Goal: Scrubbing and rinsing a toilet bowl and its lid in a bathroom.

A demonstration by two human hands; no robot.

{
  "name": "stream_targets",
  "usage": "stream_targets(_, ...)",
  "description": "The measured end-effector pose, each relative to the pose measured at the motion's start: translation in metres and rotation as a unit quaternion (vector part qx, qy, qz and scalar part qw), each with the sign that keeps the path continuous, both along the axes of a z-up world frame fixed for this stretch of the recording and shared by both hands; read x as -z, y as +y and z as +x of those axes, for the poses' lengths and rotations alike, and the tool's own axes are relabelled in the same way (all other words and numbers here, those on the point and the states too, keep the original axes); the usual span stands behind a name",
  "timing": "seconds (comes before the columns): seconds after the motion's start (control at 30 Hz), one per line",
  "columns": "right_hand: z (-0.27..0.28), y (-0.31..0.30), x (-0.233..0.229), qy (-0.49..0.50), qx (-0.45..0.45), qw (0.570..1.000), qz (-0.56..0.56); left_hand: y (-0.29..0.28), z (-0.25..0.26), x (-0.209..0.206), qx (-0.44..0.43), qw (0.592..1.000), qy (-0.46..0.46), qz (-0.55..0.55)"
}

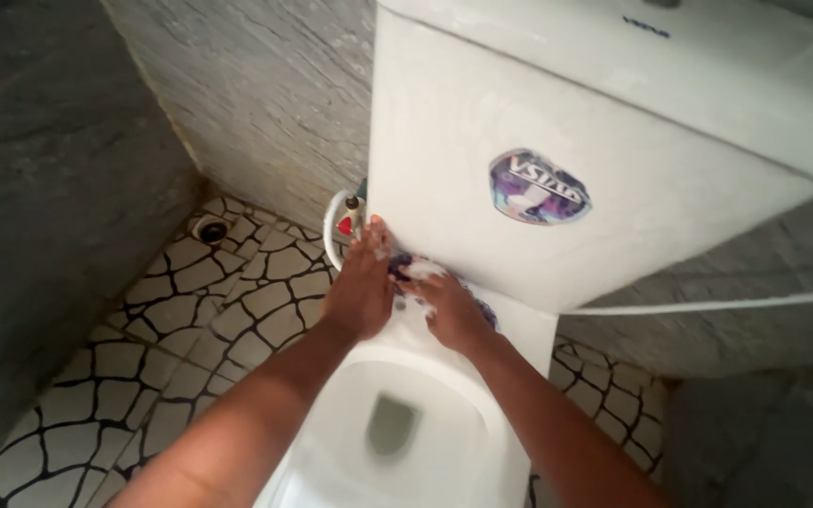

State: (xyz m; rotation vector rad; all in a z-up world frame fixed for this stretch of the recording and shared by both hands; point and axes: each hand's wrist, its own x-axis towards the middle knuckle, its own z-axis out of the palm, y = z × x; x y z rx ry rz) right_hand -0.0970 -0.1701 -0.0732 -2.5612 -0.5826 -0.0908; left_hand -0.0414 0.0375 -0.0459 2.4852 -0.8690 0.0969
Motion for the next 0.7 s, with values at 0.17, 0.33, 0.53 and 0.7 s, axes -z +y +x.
stream_targets(0.17, 0.031, 0.025, -0.047, -0.248, 0.015, 0.969, 0.001, -0.004, 0.007, 0.009, -0.003, 1.000, 0.012, 0.005)
stream_targets(0.33, 0.074, 0.040, -0.063, -0.394, 0.017, 0.916, -0.071, 0.000, -0.001, 0.018, -0.027, 0.998, 0.037, 0.039)
stream_targets(0.53, 0.050, 0.005, 0.014, -0.367, 0.011, 0.904, -0.220, 0.003, -0.001, 0.011, -0.020, 1.000, 0.009, 0.014)
stream_targets(0.7, 0.045, 0.028, -0.058, -0.382, 0.037, 0.887, -0.255, 0.001, -0.002, 0.009, -0.022, 0.999, 0.045, -0.007)
